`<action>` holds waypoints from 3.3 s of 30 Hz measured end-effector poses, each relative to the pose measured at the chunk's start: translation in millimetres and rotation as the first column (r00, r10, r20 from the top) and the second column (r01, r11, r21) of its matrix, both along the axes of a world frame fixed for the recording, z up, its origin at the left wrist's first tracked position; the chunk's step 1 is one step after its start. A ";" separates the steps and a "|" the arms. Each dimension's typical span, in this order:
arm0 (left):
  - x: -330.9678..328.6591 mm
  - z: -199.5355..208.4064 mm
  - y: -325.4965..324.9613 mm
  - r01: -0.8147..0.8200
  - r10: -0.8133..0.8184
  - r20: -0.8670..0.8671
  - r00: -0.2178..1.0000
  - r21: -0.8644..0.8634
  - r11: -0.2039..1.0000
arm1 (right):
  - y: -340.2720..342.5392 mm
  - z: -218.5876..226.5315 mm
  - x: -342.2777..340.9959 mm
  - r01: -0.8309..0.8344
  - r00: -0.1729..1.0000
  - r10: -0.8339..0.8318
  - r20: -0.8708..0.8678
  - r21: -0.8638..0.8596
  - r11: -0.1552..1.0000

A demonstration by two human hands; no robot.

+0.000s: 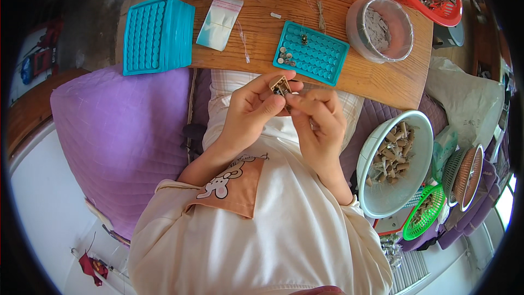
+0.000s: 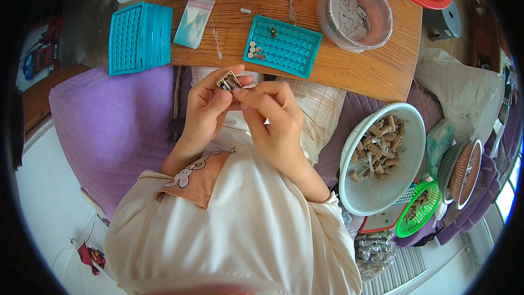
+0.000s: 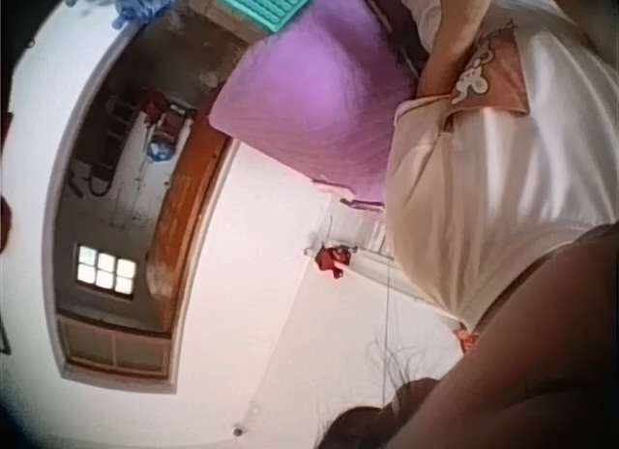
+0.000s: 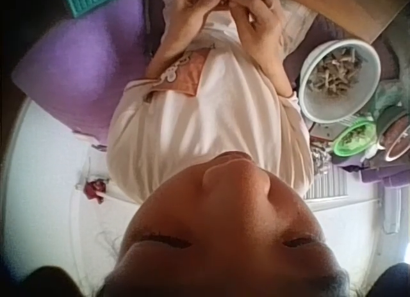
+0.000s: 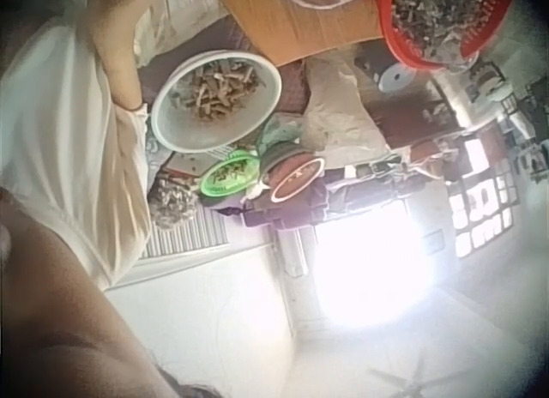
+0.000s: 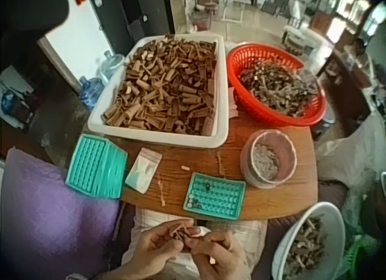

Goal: The person assembles small metal brackets, plastic trays, small tubes, and hardware components into a larger assembly by hand.

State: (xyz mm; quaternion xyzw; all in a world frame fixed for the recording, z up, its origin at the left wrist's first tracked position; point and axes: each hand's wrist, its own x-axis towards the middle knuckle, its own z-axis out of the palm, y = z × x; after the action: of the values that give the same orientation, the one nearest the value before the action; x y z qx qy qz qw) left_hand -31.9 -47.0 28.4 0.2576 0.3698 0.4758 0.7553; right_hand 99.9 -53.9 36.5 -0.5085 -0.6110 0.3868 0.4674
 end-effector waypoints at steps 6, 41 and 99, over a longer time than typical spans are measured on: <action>1.7 6.3 3.4 -0.023 0.032 -0.118 0.992 0.080 0.997 | -4.3 -14.9 -10.1 0.125 0.965 -0.144 -0.220 -0.097 0.987; 8.4 9.3 10.2 -0.242 0.254 -0.049 0.966 0.184 0.953 | 7.4 -4.9 0.2 -0.112 0.977 0.006 -0.214 -0.488 0.865; -27.7 -34.6 14.2 -0.083 0.061 -0.120 0.991 -0.183 0.980 | 55.4 -69.4 1.7 0.000 0.936 -0.013 0.352 0.036 0.999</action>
State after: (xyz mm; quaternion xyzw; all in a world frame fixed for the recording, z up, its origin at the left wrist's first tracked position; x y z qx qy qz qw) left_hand -59.6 -32.7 -6.2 0.1984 0.4646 0.4505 0.7361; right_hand 101.6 1.5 -32.9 -0.5630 -0.6899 0.2770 0.3609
